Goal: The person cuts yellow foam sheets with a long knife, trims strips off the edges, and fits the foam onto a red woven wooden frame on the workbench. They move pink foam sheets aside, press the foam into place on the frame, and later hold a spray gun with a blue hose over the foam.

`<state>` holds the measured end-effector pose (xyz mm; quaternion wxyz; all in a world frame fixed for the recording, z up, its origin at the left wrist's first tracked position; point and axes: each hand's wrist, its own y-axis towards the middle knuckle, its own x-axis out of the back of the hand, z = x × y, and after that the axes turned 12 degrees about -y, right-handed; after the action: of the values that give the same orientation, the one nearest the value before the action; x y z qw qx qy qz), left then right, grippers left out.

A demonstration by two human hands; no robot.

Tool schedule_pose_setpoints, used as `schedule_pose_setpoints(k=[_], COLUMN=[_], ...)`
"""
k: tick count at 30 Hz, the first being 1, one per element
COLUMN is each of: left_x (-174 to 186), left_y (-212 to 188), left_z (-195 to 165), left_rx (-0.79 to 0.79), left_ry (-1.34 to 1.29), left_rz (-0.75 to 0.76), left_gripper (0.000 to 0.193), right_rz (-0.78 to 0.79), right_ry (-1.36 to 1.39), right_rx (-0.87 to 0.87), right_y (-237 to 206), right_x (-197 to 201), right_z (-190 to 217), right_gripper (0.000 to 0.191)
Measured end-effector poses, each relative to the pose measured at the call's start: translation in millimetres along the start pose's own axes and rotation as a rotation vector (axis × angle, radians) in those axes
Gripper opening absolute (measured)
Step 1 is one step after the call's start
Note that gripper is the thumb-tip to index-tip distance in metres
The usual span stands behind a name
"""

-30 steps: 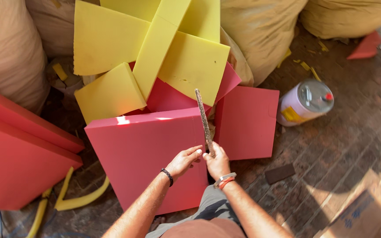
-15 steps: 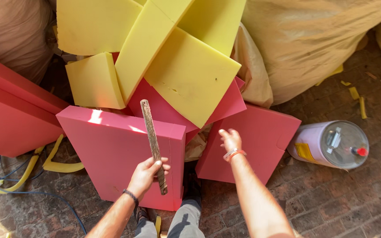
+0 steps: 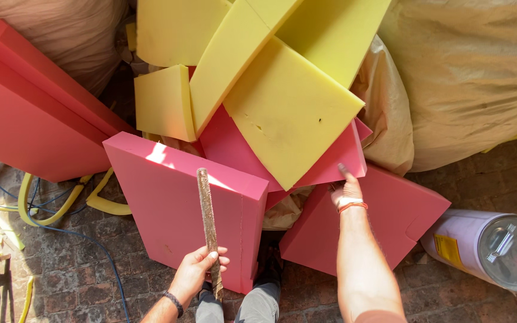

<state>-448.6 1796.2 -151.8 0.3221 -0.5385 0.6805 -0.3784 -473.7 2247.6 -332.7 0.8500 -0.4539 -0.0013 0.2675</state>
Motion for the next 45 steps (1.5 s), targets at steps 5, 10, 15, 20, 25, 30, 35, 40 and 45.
schedule_pose_setpoints(k=[5, 10, 15, 20, 25, 30, 35, 40, 45], left_x=[-7, -14, -7, 3, 15, 8, 4, 47, 131], left_y=[-6, -37, -83, -108, -115, -109, -97, -100, -115], left_z=[-23, -61, -98, -120, -134, -143, -138, -110, -76], left_rx=[-0.151, -0.264, -0.343, -0.397, -0.499, -0.424, -0.393, -0.349, -0.344], left_ry=[-0.024, -0.041, -0.035, -0.104, -0.150, -0.182, -0.115, -0.230, -0.304], left_rz=[0.092, 0.219, 0.244, 0.218, 0.234, 0.193, 0.194, 0.187, 0.028], left_gripper=[0.031, 0.027, 0.026, 0.027, 0.028, 0.028, 0.030, 0.030, 0.031], right_rz=[0.060, 0.063, 0.002, -0.020, -0.212, -0.254, -0.305, -0.286, -0.220], right_ry=[-0.029, 0.077, 0.083, -0.030, -0.095, -0.455, -0.680, -0.794, -0.893], right_rx=[0.258, 0.641, 0.868, 1.282, 1.376, 1.446, 1.406, 1.401, 1.412], right_y=[-67, -153, -241, -329, -395, -467, -512, -533, -551], right_x=[-39, -89, -101, -105, -94, -69, -63, -76, -130], right_z=[-1, 32, 120, 213, 355, 441, 441, 415, 388], right_gripper=[0.048, 0.040, 0.048, 0.060, 0.063, 0.062, 0.061, 0.061, 0.062])
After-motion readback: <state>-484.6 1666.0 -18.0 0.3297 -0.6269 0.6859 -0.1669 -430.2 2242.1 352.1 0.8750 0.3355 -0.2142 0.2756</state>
